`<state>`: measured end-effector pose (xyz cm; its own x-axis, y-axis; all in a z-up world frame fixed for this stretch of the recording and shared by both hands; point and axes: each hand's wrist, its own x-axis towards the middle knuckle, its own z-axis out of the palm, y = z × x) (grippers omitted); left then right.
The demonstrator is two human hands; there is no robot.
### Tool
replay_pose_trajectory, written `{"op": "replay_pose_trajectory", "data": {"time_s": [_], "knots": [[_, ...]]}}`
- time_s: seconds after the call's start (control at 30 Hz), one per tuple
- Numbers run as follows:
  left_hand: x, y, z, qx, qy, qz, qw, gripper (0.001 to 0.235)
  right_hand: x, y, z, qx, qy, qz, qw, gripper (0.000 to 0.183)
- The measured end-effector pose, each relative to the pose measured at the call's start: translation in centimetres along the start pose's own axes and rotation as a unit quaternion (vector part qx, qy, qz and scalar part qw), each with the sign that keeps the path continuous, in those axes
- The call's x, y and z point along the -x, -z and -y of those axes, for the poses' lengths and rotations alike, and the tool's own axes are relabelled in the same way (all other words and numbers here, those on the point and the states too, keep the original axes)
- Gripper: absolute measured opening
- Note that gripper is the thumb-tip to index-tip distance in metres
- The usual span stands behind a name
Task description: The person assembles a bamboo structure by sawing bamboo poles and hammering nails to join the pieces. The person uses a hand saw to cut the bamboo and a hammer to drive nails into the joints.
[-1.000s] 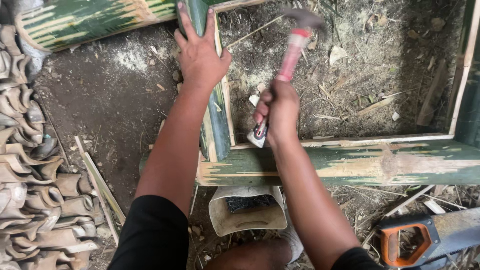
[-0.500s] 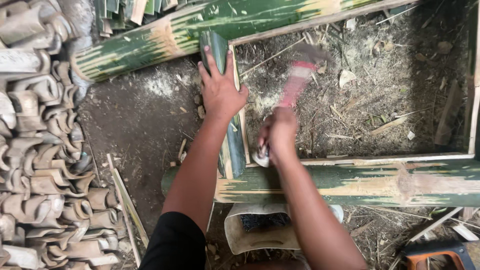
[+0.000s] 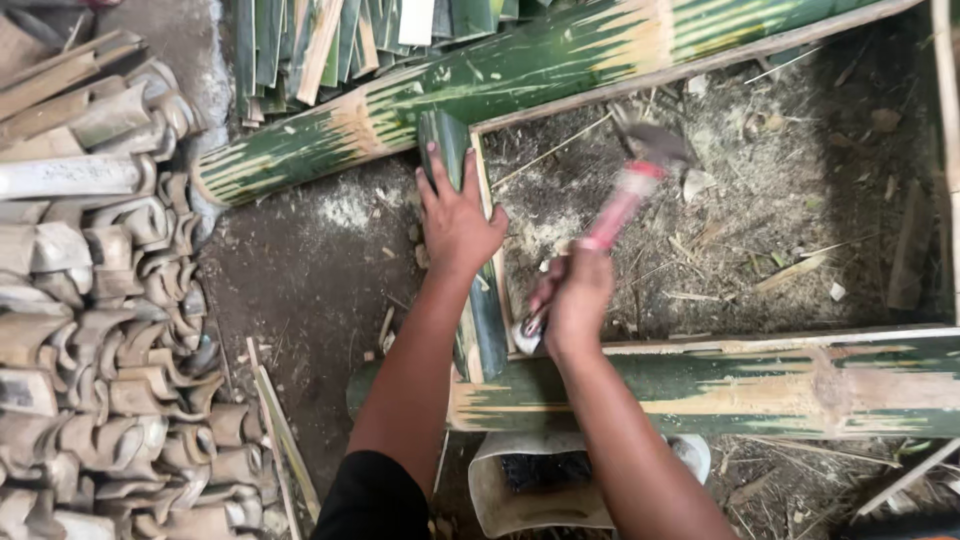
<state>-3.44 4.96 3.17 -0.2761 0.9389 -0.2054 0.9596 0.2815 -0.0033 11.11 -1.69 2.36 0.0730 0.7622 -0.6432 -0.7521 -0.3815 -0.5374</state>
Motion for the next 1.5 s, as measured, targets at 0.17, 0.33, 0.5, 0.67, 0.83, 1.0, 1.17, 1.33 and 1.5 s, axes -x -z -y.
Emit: {"op": "replay_pose_trajectory", "data": {"time_s": [0.17, 0.33, 0.5, 0.67, 0.83, 1.0, 1.17, 1.33, 1.5], "knots": [[0.7, -0.6, 0.4, 0.013, -0.006, -0.034, 0.999, 0.096, 0.7, 0.4, -0.4, 0.123, -0.128, 0.085, 0.980, 0.025], [0.6, -1.1, 0.4, 0.009, -0.016, -0.049, 0.999, 0.094, -0.2, 0.5, -1.2, 0.037, -0.028, 0.021, 0.999, 0.028], [0.7, -1.2, 0.4, 0.019, -0.027, -0.072, 0.997, 0.096, -0.1, 0.0, -2.1, 0.185, -0.195, 0.146, 0.952, 0.022], [0.6, -0.9, 0.4, -0.001, -0.014, -0.039, 0.999, 0.094, -0.3, -0.5, -2.3, 0.051, -0.071, 0.011, 0.996, 0.029], [0.7, -1.1, 0.8, 0.014, -0.014, -0.042, 0.999, 0.095, -0.8, 0.1, -1.4, 0.218, -0.199, 0.127, 0.947, 0.021], [1.3, -1.1, 1.1, 0.036, -0.042, -0.063, 0.996, 0.092, 3.2, 5.1, 1.4, 0.218, -0.154, 0.109, 0.957, 0.028], [5.3, -2.7, 2.8, 0.067, -0.130, -0.087, 0.985, 0.082, 9.7, 12.8, 3.4, 0.279, -0.199, 0.060, 0.938, 0.026], [11.3, -4.5, 5.4, 0.017, -0.275, 0.001, 0.961, 0.065, 15.3, 18.2, 3.1, 0.487, -0.062, 0.094, 0.866, 0.036], [12.5, -1.6, 5.6, -0.073, -0.367, 0.089, 0.923, 0.048, 18.9, 19.9, 2.7, 0.500, -0.085, 0.080, 0.858, 0.033]]}}
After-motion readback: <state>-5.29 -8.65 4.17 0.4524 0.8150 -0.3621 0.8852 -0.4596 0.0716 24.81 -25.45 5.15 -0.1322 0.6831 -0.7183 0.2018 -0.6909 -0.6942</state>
